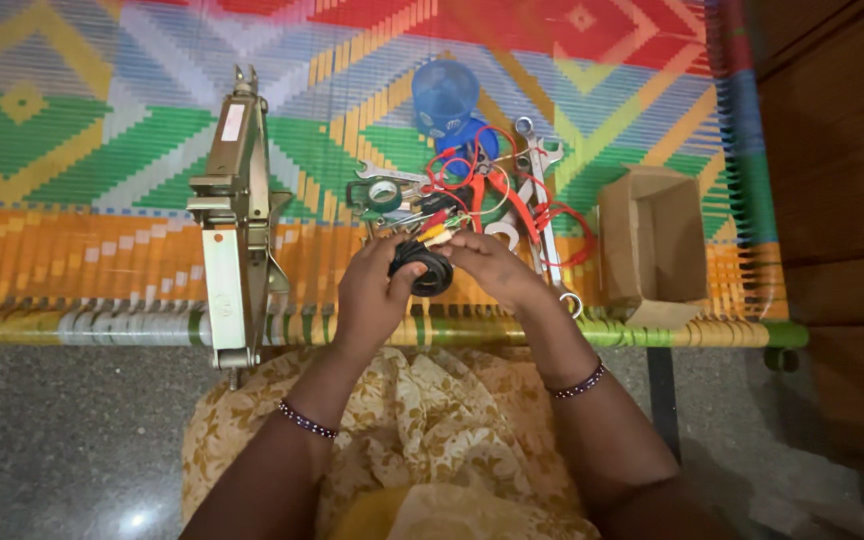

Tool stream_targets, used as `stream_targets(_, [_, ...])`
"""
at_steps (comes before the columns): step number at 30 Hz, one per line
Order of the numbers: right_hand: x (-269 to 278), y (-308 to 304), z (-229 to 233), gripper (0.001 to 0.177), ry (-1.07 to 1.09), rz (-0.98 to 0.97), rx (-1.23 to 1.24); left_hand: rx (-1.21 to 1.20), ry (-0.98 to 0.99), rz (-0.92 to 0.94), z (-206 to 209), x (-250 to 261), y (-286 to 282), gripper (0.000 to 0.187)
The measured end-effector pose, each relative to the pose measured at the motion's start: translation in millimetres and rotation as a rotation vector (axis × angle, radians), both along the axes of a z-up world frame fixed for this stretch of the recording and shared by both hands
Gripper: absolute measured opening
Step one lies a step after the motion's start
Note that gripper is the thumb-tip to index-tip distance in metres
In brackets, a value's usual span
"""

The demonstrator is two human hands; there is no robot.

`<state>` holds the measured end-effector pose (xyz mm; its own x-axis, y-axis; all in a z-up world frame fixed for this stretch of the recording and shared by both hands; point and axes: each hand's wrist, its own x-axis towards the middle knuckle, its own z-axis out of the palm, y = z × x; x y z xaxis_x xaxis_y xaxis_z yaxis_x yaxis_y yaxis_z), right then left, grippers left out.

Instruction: The person sits on the floor and uses pliers to strip the insulation from a black wire, then handles a red wire and a small black component. Tools and a cardboard box are visible on a colorful woven mat.

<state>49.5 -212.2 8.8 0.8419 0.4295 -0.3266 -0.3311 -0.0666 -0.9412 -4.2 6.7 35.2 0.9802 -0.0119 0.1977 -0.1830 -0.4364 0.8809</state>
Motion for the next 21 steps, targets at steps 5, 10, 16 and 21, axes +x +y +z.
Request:
stream_targets(5, [-10.2,21.0,9.5,0.022,-0.233,-0.017,-0.244,0.018,0.067,0.002,13.0,-1.4,0.1,0.045])
stream_targets(10, [-25.9,64.8,4.9,0.021,-0.363,-0.356,0.007,0.022,0.035,-0.002,7.4,-4.1,-7.9,0.048])
stream_targets(16, [-36.9,68.8,13.2,0.018,-0.675,-0.415,-0.179,-0.191,0.114,-0.087,-2.5,-8.2,-14.2,0.05])
stream_targets(21, [-40.8,66.9,3.8,0.021,-0.592,-0.465,-0.01,-0.389,0.391,-0.27,-17.4,-2.6,-7.8,0.032])
